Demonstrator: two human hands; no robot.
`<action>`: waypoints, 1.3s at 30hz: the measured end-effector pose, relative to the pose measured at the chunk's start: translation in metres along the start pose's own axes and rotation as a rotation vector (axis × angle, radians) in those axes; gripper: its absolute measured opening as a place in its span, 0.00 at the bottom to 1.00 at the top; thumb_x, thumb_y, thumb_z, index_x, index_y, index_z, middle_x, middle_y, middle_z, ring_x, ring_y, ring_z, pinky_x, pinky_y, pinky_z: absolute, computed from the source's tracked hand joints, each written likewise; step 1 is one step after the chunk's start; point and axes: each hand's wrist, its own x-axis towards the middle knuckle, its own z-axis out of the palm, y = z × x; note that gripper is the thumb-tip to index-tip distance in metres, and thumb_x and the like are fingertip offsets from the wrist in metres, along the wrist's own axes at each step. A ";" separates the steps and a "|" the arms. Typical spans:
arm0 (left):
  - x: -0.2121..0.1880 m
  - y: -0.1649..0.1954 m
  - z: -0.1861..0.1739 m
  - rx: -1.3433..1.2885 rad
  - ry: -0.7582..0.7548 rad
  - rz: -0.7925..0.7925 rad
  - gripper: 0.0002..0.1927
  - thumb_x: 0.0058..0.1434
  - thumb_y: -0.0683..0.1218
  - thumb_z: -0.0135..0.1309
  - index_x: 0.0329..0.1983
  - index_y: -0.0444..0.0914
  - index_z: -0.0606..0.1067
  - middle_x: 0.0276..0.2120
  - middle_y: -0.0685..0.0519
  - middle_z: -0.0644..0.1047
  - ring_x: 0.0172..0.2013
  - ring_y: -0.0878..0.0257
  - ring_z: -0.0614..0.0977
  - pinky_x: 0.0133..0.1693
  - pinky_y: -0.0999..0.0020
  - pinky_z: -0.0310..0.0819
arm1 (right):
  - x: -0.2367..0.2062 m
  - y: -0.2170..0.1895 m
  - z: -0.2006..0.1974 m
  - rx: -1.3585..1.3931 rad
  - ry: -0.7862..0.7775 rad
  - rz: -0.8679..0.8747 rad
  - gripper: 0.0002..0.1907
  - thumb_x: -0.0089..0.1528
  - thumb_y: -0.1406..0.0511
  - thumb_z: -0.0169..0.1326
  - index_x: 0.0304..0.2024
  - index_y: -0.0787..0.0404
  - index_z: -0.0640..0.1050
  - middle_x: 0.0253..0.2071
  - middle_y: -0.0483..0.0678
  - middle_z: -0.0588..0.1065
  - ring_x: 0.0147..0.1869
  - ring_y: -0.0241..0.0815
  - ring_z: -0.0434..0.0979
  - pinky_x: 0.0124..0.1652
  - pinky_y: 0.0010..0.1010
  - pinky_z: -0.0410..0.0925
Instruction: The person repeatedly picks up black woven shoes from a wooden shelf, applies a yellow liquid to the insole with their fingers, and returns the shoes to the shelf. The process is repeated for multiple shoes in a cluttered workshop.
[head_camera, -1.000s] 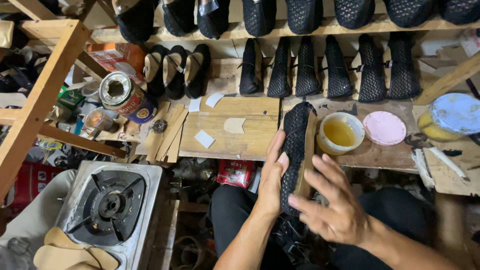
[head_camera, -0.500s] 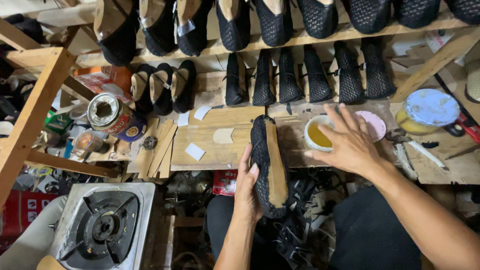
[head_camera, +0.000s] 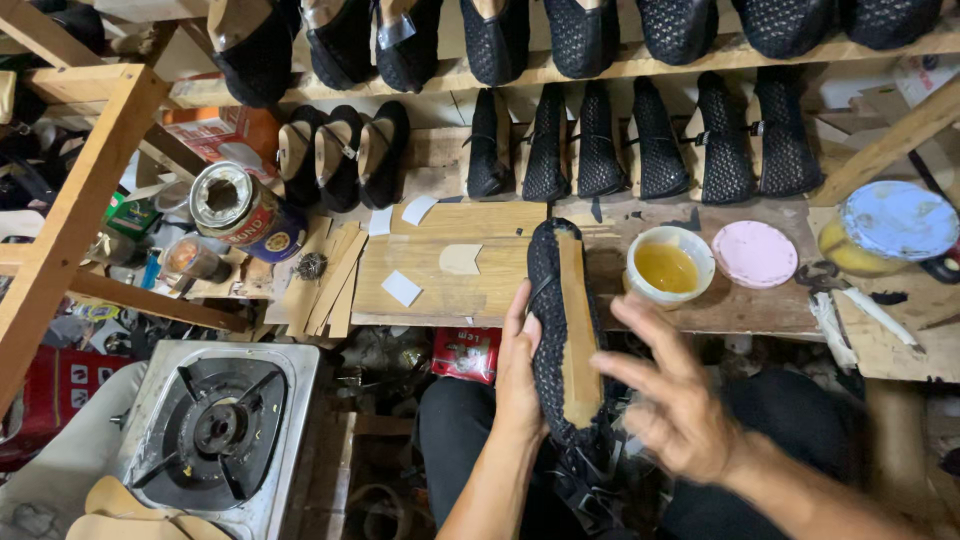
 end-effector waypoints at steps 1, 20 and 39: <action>0.000 -0.001 0.002 0.001 -0.021 0.002 0.32 0.70 0.50 0.44 0.76 0.38 0.55 0.62 0.42 0.72 0.57 0.54 0.78 0.57 0.60 0.74 | -0.001 -0.008 0.006 0.024 -0.009 -0.088 0.32 0.71 0.44 0.40 0.63 0.57 0.75 0.78 0.61 0.52 0.83 0.62 0.47 0.76 0.51 0.44; -0.004 -0.008 -0.002 0.515 -0.029 0.242 0.31 0.68 0.47 0.42 0.74 0.33 0.61 0.78 0.41 0.54 0.76 0.53 0.55 0.72 0.60 0.47 | 0.001 -0.015 0.016 -0.155 0.095 -0.199 0.15 0.65 0.59 0.55 0.54 0.49 0.82 0.78 0.53 0.52 0.82 0.62 0.46 0.76 0.53 0.46; -0.015 -0.005 -0.014 0.319 -0.101 0.184 0.36 0.68 0.54 0.47 0.74 0.33 0.58 0.76 0.41 0.57 0.72 0.52 0.63 0.70 0.57 0.57 | 0.024 0.026 -0.015 -0.295 0.078 0.008 0.11 0.59 0.58 0.59 0.40 0.54 0.84 0.73 0.54 0.62 0.80 0.57 0.56 0.76 0.48 0.52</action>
